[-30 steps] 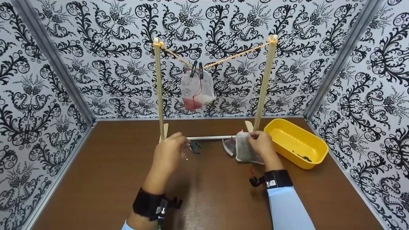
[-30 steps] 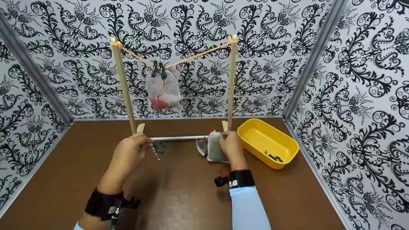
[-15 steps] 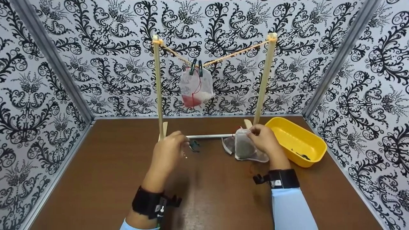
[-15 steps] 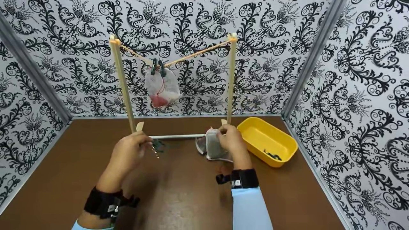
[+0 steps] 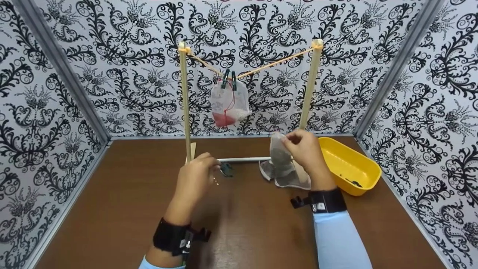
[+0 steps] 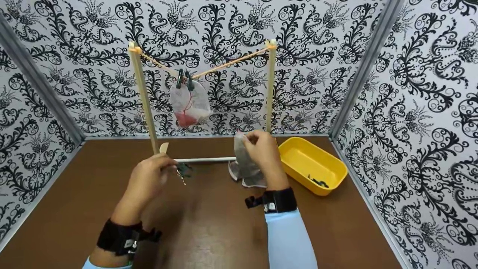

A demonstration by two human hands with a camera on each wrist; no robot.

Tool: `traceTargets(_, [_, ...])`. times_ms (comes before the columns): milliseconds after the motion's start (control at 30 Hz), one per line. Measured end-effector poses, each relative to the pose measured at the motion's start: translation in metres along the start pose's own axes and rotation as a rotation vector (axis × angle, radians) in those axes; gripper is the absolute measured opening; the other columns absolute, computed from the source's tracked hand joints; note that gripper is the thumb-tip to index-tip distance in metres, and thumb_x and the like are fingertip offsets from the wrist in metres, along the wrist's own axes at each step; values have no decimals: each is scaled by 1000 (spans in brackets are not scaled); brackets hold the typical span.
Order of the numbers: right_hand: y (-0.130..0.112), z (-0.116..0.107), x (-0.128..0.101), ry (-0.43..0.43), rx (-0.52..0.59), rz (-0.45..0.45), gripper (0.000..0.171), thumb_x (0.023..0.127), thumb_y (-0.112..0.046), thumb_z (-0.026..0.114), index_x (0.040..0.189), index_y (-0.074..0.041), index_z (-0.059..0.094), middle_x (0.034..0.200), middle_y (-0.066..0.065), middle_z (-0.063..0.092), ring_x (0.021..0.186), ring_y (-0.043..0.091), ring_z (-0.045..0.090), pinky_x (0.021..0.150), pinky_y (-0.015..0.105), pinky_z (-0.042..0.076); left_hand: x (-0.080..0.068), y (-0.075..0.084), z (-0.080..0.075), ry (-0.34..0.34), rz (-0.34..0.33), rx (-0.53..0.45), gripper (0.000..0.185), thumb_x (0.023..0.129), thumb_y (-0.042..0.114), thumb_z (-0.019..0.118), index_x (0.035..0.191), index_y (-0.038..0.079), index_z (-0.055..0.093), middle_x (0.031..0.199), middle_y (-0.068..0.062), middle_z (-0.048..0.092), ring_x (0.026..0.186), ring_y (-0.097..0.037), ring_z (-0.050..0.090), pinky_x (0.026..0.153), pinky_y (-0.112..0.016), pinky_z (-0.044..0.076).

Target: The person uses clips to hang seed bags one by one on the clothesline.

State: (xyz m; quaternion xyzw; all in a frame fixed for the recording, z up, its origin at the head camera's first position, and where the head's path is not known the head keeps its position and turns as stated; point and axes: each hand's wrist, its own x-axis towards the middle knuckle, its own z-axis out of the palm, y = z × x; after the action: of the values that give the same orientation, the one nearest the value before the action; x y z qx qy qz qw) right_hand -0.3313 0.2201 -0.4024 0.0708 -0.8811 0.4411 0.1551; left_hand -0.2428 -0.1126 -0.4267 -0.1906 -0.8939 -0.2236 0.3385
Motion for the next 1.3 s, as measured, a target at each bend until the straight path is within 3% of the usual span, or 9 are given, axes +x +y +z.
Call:
traceTargets(233, [-49, -8, 28, 19, 19, -44, 21, 94, -28, 81, 101, -8, 77, 99, 11, 76, 89, 23, 70, 80, 31, 62, 10, -7, -18, 50, -19, -34, 4, 89, 7, 82, 93, 9, 81, 87, -1, 74, 79, -26, 78, 72, -40, 65])
traceTargets(333, [-69, -10, 40, 33, 26, -59, 20, 94, -27, 81, 101, -9, 77, 98, 9, 76, 88, 22, 70, 80, 30, 62, 23, -3, -32, 91, -20, -29, 4, 92, 9, 78, 95, 8, 80, 89, -4, 74, 75, -27, 76, 67, -38, 65])
traceTargets(533, [-110, -9, 63, 87, -7, -130, 19, 97, -27, 78, 100, -9, 77, 97, 6, 76, 85, 18, 70, 75, 26, 62, 71, 14, -66, 254, 17, 21, 10, 98, 14, 73, 98, 6, 79, 88, -7, 72, 61, -26, 67, 50, -36, 56])
traceTargets(667, [-129, -11, 74, 93, -67, -135, 17, 99, -25, 75, 102, -9, 75, 99, 5, 76, 85, 16, 70, 74, 24, 62, 116, 31, -83, 298, 36, 72, 12, 100, 15, 70, 100, 7, 78, 90, -6, 72, 66, -27, 68, 54, -36, 56])
traceTargets(800, [-139, -13, 84, 83, -139, -161, 15, 98, -22, 76, 104, -9, 76, 104, 6, 77, 91, 16, 71, 79, 22, 62, 169, 48, -89, 224, 16, 153, 16, 104, 22, 65, 104, 10, 76, 100, -4, 74, 82, -24, 70, 69, -34, 61])
traceTargets(967, [-145, -5, 92, 93, -155, -215, 11, 96, -19, 77, 103, -9, 78, 104, 7, 78, 91, 15, 71, 80, 22, 61, 219, 59, -87, 4, -33, 260, 16, 107, 18, 59, 114, 13, 72, 114, 1, 72, 102, -20, 66, 87, -28, 59])
traceTargets(1067, [-148, -1, 94, 114, -147, -257, 10, 96, -18, 78, 101, -10, 79, 103, 6, 78, 90, 15, 71, 80, 23, 61, 237, 61, -81, -67, -40, 299, 17, 106, 13, 59, 117, 15, 72, 117, 2, 72, 106, -20, 64, 91, -27, 57])
traceTargets(1300, [-146, 3, 97, 190, -167, -392, 5, 94, -16, 79, 96, -11, 81, 101, 6, 79, 89, 19, 73, 81, 27, 61, 255, 61, -60, -63, -46, 394, 27, 102, -1, 56, 111, 15, 75, 113, 2, 73, 109, -22, 66, 80, -31, 62])
